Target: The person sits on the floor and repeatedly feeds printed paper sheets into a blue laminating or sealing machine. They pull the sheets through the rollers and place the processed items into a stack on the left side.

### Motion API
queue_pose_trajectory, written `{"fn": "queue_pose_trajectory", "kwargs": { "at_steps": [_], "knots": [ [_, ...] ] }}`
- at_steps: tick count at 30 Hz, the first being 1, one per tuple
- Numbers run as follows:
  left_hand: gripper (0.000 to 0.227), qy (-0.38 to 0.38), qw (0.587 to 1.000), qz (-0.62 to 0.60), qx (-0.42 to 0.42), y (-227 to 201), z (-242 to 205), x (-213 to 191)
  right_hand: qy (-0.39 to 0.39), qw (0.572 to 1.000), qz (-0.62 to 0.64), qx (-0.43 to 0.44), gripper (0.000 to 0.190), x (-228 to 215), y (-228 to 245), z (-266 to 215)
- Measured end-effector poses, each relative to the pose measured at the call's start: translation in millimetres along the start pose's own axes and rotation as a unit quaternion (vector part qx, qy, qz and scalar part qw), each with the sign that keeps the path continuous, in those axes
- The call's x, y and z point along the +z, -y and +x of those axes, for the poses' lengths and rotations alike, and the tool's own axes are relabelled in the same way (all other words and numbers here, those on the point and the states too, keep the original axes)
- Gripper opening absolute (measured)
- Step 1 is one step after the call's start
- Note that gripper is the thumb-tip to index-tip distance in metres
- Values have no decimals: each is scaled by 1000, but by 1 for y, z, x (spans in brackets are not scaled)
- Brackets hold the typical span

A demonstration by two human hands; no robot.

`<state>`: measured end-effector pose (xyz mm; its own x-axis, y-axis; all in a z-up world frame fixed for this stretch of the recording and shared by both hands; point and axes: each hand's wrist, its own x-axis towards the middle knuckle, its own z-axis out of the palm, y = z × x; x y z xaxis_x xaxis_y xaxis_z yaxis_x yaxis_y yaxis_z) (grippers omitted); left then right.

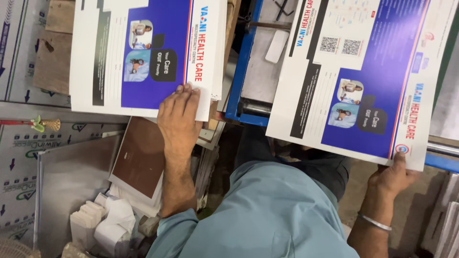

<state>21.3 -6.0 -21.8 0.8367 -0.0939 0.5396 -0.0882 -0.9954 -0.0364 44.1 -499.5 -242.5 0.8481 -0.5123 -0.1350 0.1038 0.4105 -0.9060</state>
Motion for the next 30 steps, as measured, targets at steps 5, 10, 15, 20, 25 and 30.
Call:
{"fn": "queue_pose_trajectory", "kwargs": {
  "at_steps": [5,10,15,20,25,30],
  "knots": [
    [30,0,1000,-10,-4,2,0,-2,1,1000,22,-11,35,11,-15,42],
    [28,0,1000,-14,-15,1,0,1,-58,998,33,-12,33,30,-42,90],
    [29,3,1000,-15,-12,2,1,4,-9,998,36,58,36,27,-46,114],
    [42,47,998,-40,-13,5,2,-3,55,992,-62,98,34,-6,-46,120],
    [58,119,977,-173,-21,39,5,-33,61,993,-62,79,34,-9,-54,94],
    [40,-8,957,-265,-117,44,7,-37,167,972,-70,150,37,54,-25,37]
  ]
}}
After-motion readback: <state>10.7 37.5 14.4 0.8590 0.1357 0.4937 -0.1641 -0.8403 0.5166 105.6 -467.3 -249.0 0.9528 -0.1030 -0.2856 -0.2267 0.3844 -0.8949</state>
